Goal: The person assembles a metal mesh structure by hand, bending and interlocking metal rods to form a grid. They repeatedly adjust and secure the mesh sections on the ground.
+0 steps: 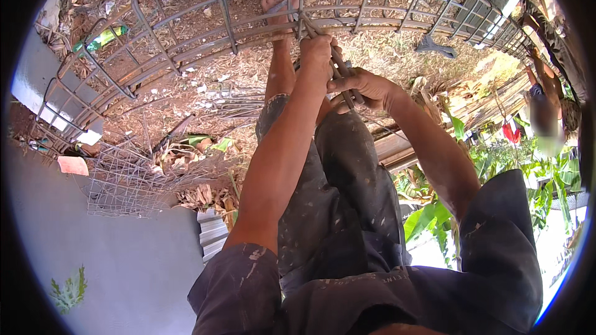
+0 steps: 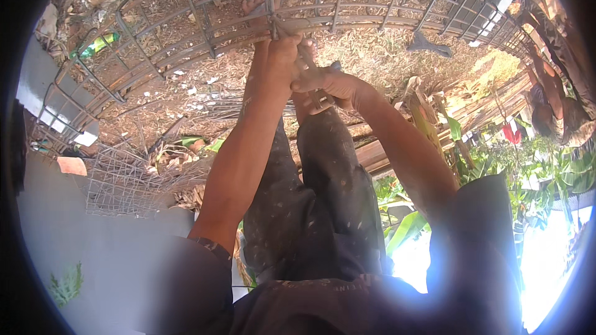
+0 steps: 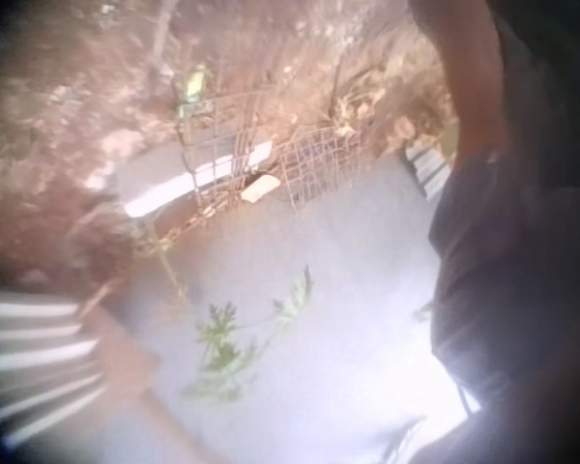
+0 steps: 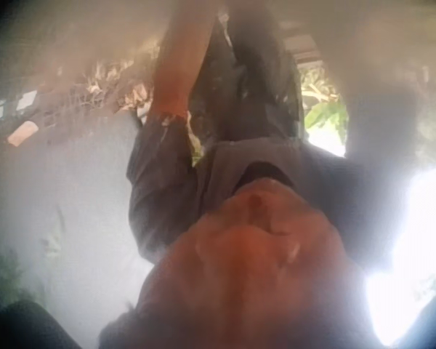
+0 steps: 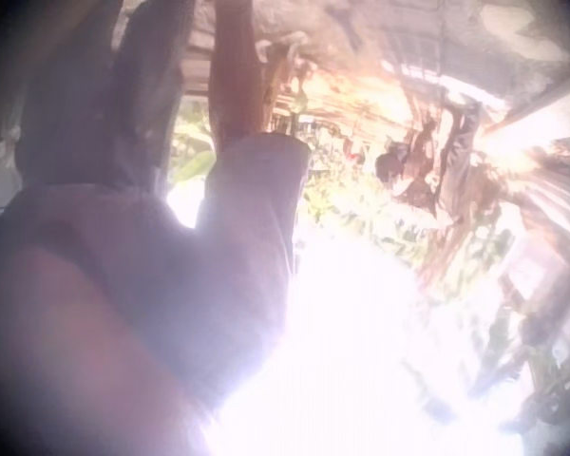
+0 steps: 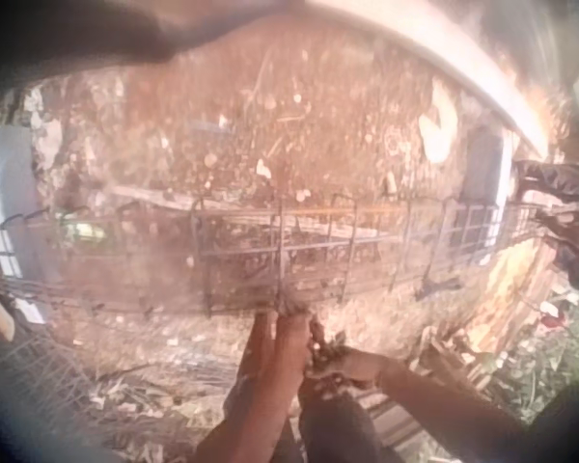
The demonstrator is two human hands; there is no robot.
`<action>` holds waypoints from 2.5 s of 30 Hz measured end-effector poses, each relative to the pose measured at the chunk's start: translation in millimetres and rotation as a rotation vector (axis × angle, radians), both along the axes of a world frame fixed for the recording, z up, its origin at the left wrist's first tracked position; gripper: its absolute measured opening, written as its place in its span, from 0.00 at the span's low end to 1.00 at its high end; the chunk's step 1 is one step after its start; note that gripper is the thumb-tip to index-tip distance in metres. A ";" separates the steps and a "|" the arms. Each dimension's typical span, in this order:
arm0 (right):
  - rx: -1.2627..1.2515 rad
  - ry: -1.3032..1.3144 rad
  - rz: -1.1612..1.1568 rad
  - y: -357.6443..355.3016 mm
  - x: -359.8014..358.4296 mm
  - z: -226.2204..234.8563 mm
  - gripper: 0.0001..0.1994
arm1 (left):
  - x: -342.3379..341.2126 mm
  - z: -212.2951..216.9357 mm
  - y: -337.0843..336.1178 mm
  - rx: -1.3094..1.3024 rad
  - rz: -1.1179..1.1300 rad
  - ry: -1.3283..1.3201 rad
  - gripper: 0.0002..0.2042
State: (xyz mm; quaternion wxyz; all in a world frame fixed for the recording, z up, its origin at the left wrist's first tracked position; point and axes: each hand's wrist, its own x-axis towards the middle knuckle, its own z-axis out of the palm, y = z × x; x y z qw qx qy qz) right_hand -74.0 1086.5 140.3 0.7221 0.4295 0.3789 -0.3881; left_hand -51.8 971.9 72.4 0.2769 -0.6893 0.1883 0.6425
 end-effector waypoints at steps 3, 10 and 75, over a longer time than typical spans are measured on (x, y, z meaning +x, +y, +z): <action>0.036 0.498 0.745 7.5 -18.4 9.6 0.23 | 11.5 -40.4 40.6 -0.134 0.026 -0.054 0.12; 0.163 -0.251 -0.442 24.2 -3.9 3.8 0.14 | 20.5 -27.8 -4.0 -0.605 -0.848 0.212 0.26; -0.246 0.658 0.030 37.4 75.4 34.3 0.11 | 112.5 121.1 -7.3 -0.483 -0.689 0.667 0.11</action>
